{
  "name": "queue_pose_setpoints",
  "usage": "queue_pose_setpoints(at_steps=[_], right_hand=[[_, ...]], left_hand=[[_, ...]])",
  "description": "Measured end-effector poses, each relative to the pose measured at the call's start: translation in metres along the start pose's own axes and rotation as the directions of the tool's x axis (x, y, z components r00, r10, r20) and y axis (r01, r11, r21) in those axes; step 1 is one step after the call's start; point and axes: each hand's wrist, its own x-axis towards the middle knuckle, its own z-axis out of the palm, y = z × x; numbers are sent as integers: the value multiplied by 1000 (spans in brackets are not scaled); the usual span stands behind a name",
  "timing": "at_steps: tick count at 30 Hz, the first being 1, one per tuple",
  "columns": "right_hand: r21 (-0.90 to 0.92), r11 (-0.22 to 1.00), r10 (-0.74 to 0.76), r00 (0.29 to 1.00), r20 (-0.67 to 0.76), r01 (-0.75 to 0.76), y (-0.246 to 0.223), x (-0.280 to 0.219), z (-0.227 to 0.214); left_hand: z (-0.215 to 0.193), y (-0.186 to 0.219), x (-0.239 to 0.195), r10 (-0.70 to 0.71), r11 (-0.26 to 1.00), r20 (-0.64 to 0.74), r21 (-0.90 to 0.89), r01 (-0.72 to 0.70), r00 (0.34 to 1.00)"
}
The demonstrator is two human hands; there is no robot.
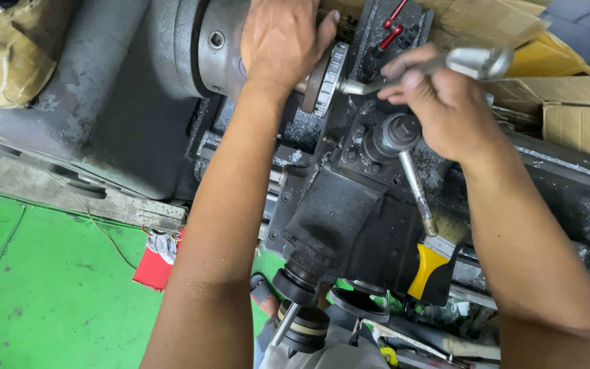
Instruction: Calibrating a lathe by setting up a dial indicator and tightening the tool post with a wrench.
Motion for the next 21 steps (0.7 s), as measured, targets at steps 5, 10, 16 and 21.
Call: queue_pose_setpoints(at_steps=[5,10,16,21], right_hand=[[44,999,35,993,-110,-30,-10,9,4],[11,998,67,982,-178,-66,-10,13,5],[13,993,116,982,-149,-115,-13,18,7],[4,977,207,945,-254,-213,-16,29,10]], left_hand=[[5,-3,0,33,998,-101,-55,-39,994],[1,0,1,-70,981,-81,-185,54,994],[11,-1,-1,-93,984,-104,-162,76,990],[14,-1,-2,-95,985,-157,-157,70,983]])
